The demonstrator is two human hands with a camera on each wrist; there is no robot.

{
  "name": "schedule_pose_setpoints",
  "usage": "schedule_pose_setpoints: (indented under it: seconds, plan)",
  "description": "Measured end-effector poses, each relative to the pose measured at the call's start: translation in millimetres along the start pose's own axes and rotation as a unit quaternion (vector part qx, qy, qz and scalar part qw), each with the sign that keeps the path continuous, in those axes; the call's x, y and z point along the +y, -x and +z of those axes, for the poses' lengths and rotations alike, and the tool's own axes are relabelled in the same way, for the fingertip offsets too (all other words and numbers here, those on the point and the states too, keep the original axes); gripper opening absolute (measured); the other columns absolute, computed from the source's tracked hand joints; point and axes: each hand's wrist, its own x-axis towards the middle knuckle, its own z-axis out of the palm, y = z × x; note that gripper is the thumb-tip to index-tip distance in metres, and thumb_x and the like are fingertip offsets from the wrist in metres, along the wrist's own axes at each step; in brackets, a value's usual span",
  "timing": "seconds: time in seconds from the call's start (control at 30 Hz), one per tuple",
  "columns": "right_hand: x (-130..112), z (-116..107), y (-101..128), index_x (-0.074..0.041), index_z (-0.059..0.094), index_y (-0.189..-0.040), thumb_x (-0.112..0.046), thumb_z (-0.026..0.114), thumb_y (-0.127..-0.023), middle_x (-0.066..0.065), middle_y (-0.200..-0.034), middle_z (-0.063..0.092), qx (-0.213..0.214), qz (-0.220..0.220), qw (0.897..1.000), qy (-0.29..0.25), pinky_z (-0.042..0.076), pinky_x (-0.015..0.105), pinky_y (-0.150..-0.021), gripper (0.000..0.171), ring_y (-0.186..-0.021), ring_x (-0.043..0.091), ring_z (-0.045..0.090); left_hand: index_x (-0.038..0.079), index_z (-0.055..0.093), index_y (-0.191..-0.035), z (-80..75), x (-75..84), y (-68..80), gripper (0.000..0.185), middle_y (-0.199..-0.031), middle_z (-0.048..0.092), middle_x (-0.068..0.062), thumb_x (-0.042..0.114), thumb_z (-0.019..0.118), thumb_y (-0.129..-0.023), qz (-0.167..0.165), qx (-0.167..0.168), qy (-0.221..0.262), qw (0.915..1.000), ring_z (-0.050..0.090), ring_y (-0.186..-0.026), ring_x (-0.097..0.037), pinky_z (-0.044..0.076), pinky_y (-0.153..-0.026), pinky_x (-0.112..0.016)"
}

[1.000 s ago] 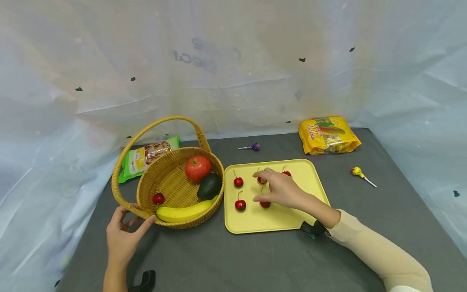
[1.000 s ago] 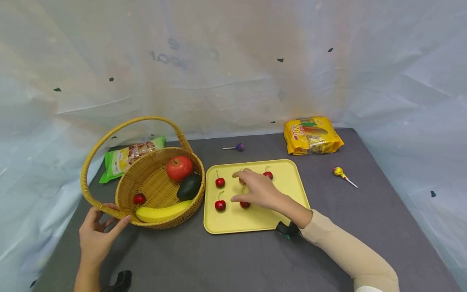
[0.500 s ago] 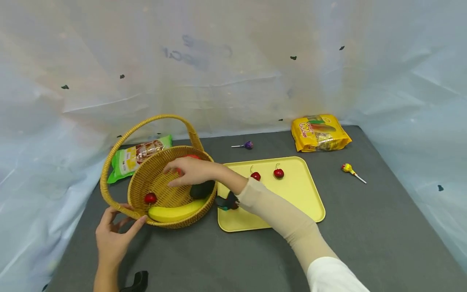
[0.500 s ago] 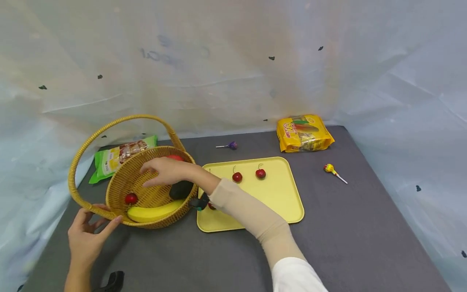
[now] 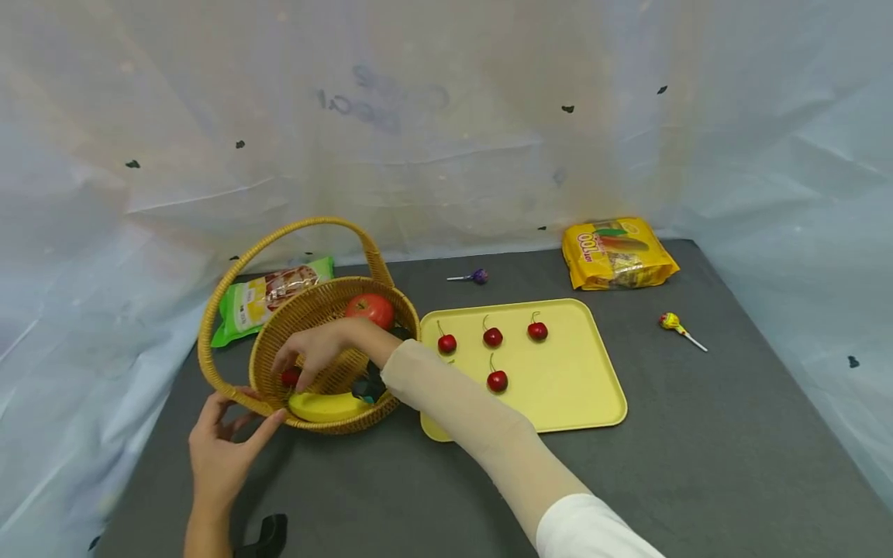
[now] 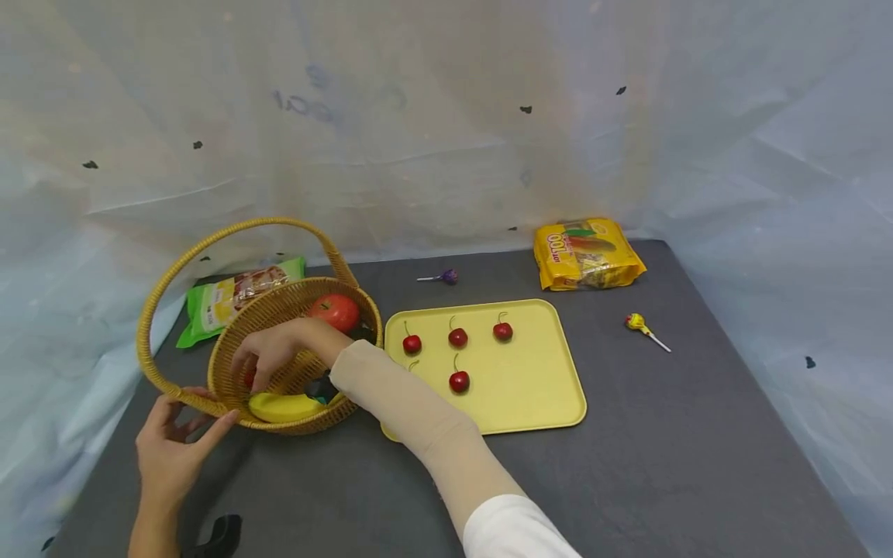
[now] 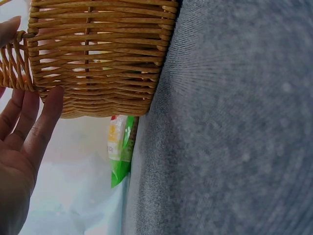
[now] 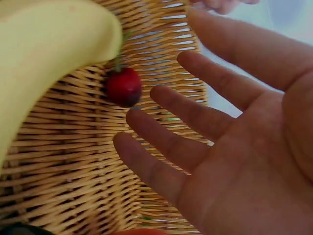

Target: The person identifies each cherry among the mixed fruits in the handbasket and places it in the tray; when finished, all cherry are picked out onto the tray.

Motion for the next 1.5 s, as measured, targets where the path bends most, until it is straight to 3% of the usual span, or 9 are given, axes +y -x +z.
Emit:
schedule_pose_setpoints:
  seconds: [0.23,0.47,0.63,0.8,0.97,1.17,1.33,1.43,1.5]
  plan:
    - [7,7,-3,-0.008,0.049,-0.145,-0.005,0.067,-0.094,0.005,-0.141,0.051,0.007,0.013,1.000,-0.022,0.046,0.015,-0.088,0.053,-0.119,0.010,0.051,-0.011,0.059,-0.112,-1.8,1.1,-0.1,0.049,-0.109,0.061,-0.016,-0.020,0.080,-0.069,-0.002,0.002,-0.003,1.0000,0.060,-0.102,-0.011,0.055,-0.074,-0.012]
    - [10,11,-12,-0.010,0.052,-0.143,0.002,0.067,-0.090,-0.001,-0.143,0.050,0.027,0.007,0.999,-0.028,0.043,0.014,-0.092,0.057,-0.129,0.010,0.046,-0.010,0.060,-0.111,-0.1,0.8,-0.4,0.049,-0.109,0.061,-0.015,-0.019,0.082,-0.068,0.005,-0.005,-0.005,1.0000,0.060,-0.101,-0.010,0.055,-0.075,-0.012]
    - [15,13,-16,-0.004,0.062,-0.132,0.007,0.066,-0.090,0.003,-0.127,0.061,0.008,-0.001,1.000,-0.028,0.048,0.015,-0.085,0.044,-0.111,0.011,0.056,-0.010,0.061,-0.112,1.1,1.7,-0.5,0.051,-0.109,0.062,-0.014,-0.020,0.082,-0.067,0.012,-0.005,0.001,0.9999,0.060,-0.100,-0.008,0.055,-0.075,-0.013]
    - [18,14,-15,-0.003,0.065,-0.123,0.006,0.067,-0.091,0.004,-0.119,0.061,0.006,0.006,0.999,-0.036,0.050,0.017,-0.081,0.034,-0.106,0.010,0.057,-0.011,0.061,-0.112,1.6,-0.2,-0.2,0.052,-0.108,0.062,-0.014,-0.021,0.082,-0.065,0.018,-0.002,0.003,0.9998,0.061,-0.101,-0.008,0.055,-0.075,-0.012]
    - [18,12,-10,0.001,0.064,-0.117,0.006,0.068,-0.091,0.007,-0.108,0.062,0.000,0.011,0.999,-0.050,0.051,0.025,-0.070,0.027,-0.083,0.013,0.056,-0.009,0.061,-0.111,1.1,0.3,0.7,0.049,-0.108,0.062,-0.016,-0.018,0.083,-0.068,0.007,-0.003,-0.005,1.0000,0.061,-0.101,-0.009,0.055,-0.075,-0.013]
    - [20,1,13,0.001,0.066,-0.118,-0.006,0.066,-0.096,0.003,-0.100,0.063,0.048,-0.047,0.996,-0.052,0.053,0.024,-0.075,0.023,-0.084,0.011,0.057,-0.010,0.060,-0.110,0.1,-0.7,0.4,0.048,-0.107,0.061,-0.017,-0.018,0.082,-0.069,0.004,0.001,-0.011,0.9999,0.060,-0.099,-0.010,0.055,-0.074,-0.012]
    - [27,-4,59,0.005,0.063,-0.119,-0.006,0.066,-0.095,0.008,-0.105,0.066,0.147,-0.138,0.974,-0.105,0.057,0.030,-0.081,0.025,-0.090,0.017,0.064,-0.009,0.060,-0.111,-0.1,-1.6,0.4,0.048,-0.107,0.061,-0.014,-0.017,0.082,-0.069,0.000,0.004,-0.010,0.9999,0.060,-0.099,-0.010,0.055,-0.074,-0.012]
    - [35,6,99,0.007,0.061,-0.120,-0.002,0.067,-0.094,0.012,-0.109,0.066,0.232,-0.174,0.945,-0.152,0.058,0.031,-0.083,0.029,-0.092,0.019,0.066,-0.009,0.060,-0.110,0.8,-1.8,1.3,0.046,-0.107,0.061,-0.013,-0.016,0.082,-0.070,-0.004,0.005,-0.009,0.9999,0.060,-0.100,-0.010,0.055,-0.075,-0.012]
    - [42,17,127,0.008,0.058,-0.123,0.002,0.066,-0.093,0.016,-0.112,0.065,0.296,-0.193,0.917,-0.185,0.059,0.035,-0.084,0.032,-0.093,0.020,0.067,-0.008,0.060,-0.110,1.8,-1.3,1.5,0.045,-0.108,0.061,-0.013,-0.016,0.082,-0.071,-0.005,0.005,-0.008,0.9999,0.060,-0.100,-0.010,0.055,-0.075,-0.012]
